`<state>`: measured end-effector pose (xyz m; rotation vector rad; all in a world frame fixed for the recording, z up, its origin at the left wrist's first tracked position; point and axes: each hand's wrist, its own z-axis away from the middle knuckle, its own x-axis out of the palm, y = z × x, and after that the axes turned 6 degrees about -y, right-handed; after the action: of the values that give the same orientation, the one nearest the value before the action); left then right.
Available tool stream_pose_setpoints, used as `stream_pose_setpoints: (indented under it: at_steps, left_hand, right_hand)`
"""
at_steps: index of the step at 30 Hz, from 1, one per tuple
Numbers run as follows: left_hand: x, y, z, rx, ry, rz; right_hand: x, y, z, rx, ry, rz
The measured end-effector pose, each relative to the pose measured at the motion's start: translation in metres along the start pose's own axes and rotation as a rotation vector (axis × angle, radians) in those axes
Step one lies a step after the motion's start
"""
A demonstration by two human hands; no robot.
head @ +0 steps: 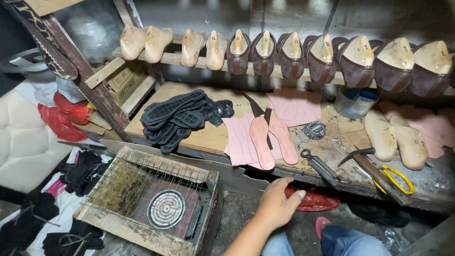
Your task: The person assembles a shoe by hammering a brown leather strap onto a shoe last, trimming excess material with scissors, and inserting a pink insole. The person repeats the process on a second shoe last.
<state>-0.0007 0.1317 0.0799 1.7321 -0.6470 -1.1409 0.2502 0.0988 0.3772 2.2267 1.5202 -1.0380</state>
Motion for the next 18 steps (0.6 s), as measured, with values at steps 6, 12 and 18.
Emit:
stream_pose_setpoints:
  at_steps: [6,12,18]
  left_hand:
    - [0.027,-0.052,0.040,-0.200,-0.184,-0.234]
    - [0.046,-0.094,0.082,-0.162,-0.242,-0.492]
    - [0.051,-0.091,0.068,-0.331,-0.351,-0.562]
  right_hand:
    - [-0.012,0.025,0.095,-0.250,0.150,-0.130]
    - [0.047,0.033,0.324,0.166,-0.757,-0.231]
    - [0.089,0.115,0.521,0.759,-0.564,-0.328]
